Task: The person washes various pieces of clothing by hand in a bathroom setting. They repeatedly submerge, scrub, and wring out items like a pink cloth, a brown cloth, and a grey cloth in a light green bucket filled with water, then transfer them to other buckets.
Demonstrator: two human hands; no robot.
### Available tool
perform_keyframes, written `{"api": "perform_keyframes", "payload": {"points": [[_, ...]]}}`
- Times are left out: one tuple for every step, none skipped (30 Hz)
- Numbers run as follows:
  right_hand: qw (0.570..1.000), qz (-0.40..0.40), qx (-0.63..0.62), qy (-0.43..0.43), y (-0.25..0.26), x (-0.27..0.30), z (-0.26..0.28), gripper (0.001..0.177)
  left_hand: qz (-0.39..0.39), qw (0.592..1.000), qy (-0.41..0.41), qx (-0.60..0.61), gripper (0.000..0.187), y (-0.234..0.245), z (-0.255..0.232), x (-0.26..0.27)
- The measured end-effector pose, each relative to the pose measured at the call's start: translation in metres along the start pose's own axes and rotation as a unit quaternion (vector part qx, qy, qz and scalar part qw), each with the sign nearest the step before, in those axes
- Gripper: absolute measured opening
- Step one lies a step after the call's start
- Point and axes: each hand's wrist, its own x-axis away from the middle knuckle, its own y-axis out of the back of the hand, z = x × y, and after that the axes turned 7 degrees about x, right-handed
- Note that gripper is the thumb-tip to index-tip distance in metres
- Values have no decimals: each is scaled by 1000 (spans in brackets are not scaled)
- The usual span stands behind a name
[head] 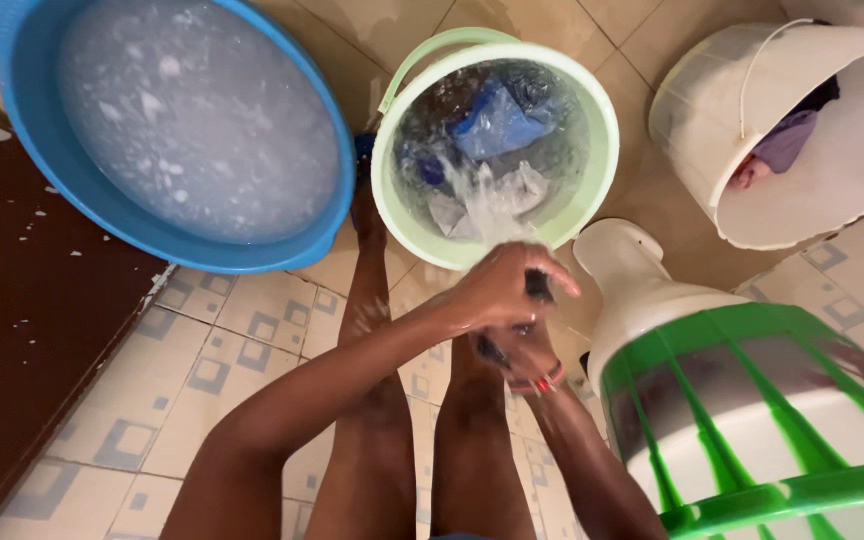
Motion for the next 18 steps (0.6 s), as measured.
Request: {"api": "perform_keyframes", "payload": {"points": [[997,-52,5,52,1,-19,-11,52,-41,997,8,-64,30,-5,17,-3],[985,-108,106,86,1,-38,-23,42,-82,988,15,-128,30,-8,35,-8],[958,-163,205,118,4,-55,-34,33,-109,983,21,-145,28,-10,53,-13],[938,-167,261,158,12,-68,-42,35,-136,977,30,-159,26,-12,72,-15],[912,-169,316,198,23,-83,-51,37,-163,970,40,-173,24,-14,91,-18],[882,-172,368,238,35,-100,-61,39,-188,965,62,-171,21,-16,109,-23],[931,-192,220,220,44,-122,-76,38,-213,959,83,-168,19,-16,127,-28],[956,-208,67,195,50,-143,-92,39,-239,951,106,-164,17,-16,143,-30],[958,-219,-87,166,57,-158,-106,42,-260,946,97,-168,19,-14,157,-31],[954,-251,36,160,64,-164,-114,44,-279,941,86,-172,20,-11,169,-33],[935,-279,158,151,66,-168,-117,45,-298,935,76,-175,21,-9,176,-36],[902,-300,278,141,61,-172,-111,46,-311,934,75,-158,19,-3,179,-40],[878,-304,339,151,51,-173,-98,52,-323,933,73,-140,17,4,178,-43],[850,-306,399,156,34,-167,-81,58,-336,931,75,-122,14,12,174,-42],[819,-307,457,161,14,-159,-60,66,-345,932,70,-89,22,27,167,-47],[819,-309,468,124,-11,-156,-34,64,-353,931,67,-55,33,44,158,-52],[817,-310,479,86,-34,-156,-6,62,-365,927,76,-44,43,59,145,-54],[837,-276,428,201,-56,-156,25,69,-377,922,80,-35,53,79,130,-60]]}}
